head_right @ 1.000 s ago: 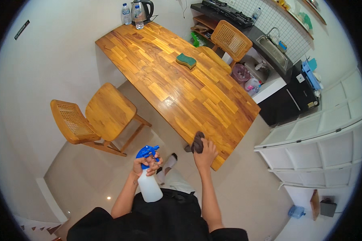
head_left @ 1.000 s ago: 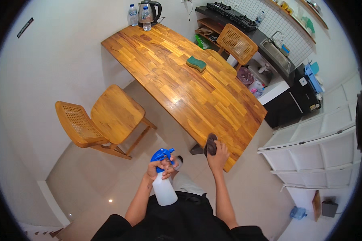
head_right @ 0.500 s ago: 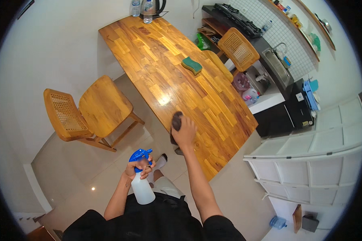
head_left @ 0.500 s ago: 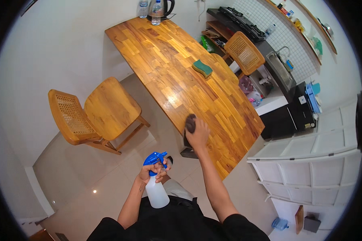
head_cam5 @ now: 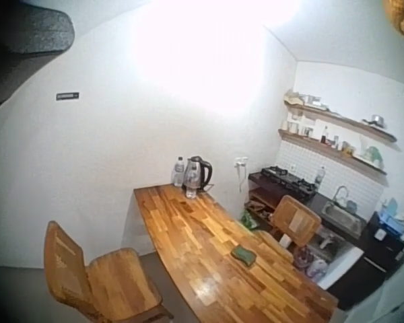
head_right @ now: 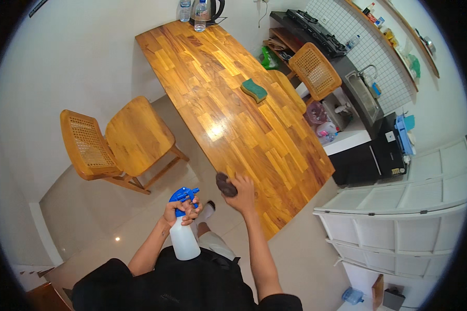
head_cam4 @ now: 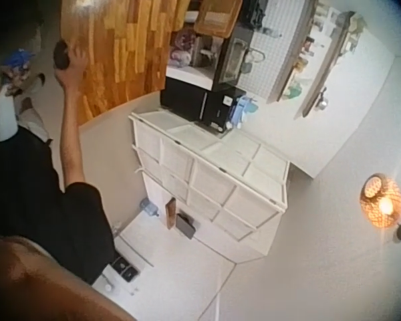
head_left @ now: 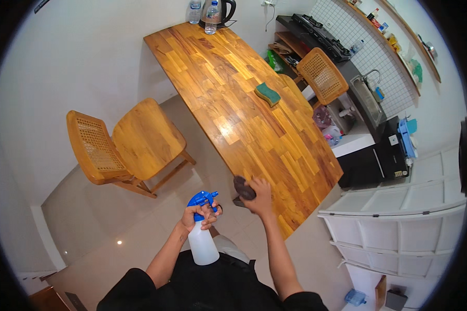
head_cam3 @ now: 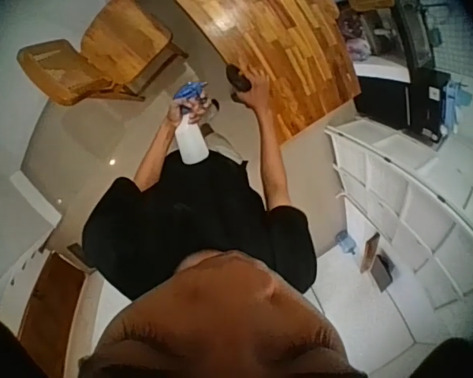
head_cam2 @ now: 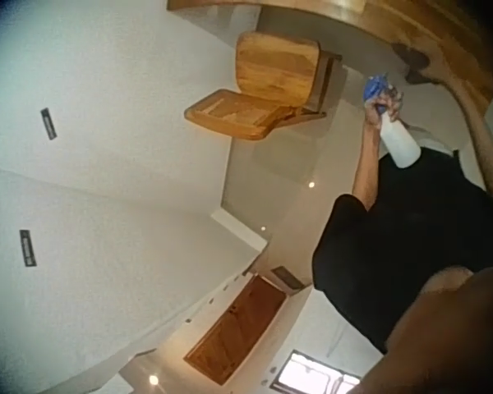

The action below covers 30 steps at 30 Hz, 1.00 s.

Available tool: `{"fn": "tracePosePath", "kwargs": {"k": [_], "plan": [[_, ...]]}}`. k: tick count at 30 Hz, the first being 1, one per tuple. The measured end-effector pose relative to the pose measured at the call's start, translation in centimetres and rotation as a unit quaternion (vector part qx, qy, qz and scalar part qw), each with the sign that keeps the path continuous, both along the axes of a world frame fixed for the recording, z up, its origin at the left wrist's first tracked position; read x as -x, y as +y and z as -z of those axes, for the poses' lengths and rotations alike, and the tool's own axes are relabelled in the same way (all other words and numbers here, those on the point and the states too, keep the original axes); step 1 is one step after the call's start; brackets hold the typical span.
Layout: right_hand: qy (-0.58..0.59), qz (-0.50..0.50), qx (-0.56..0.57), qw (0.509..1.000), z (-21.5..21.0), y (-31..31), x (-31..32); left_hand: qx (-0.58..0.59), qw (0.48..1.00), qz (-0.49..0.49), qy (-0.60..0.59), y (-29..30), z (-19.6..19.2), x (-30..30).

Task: Cleaning a wooden dining table using a spray bottle and a cloth.

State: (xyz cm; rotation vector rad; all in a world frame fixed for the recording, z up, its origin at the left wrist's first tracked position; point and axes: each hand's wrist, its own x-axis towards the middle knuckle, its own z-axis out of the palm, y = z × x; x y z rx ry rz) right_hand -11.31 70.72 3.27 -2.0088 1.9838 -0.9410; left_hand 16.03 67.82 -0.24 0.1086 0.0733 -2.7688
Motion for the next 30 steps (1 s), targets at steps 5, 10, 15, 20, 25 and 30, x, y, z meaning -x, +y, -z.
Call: {"fn": "tracePosePath", "kwargs": {"k": [5, 10, 15, 20, 25, 30], "plan": [[0.004, 0.122, -0.043, 0.992, 0.0, 8.2, 0.7, -0.034, 0.998, 0.05, 0.027, 0.9, 0.1, 2.3], [0.061, 0.156, -0.041, 0.985, 0.3, 5.4, 0.0, -0.021, 0.998, 0.048, 0.026, 1.9, -0.6, 0.4], [0.043, 0.132, 0.012, 0.99, 0.1, -4.0, -1.4, -0.008, 1.0, -0.022, -0.013, 3.4, -0.8, -2.6], [0.022, 0.124, -0.012, 0.992, 0.1, -5.1, -2.1, -0.004, 1.0, -0.03, 0.0, 4.2, -1.2, -1.8], [0.04, 0.149, 0.001, 0.988, 0.1, 3.7, -1.1, -0.003, 0.999, 0.035, 0.008, 4.5, -1.4, 1.2], [0.048, 0.252, -0.042, 0.966, 0.3, 17.6, 2.1, -0.014, 0.997, 0.077, 0.022, 4.7, -1.2, 4.1]]}}
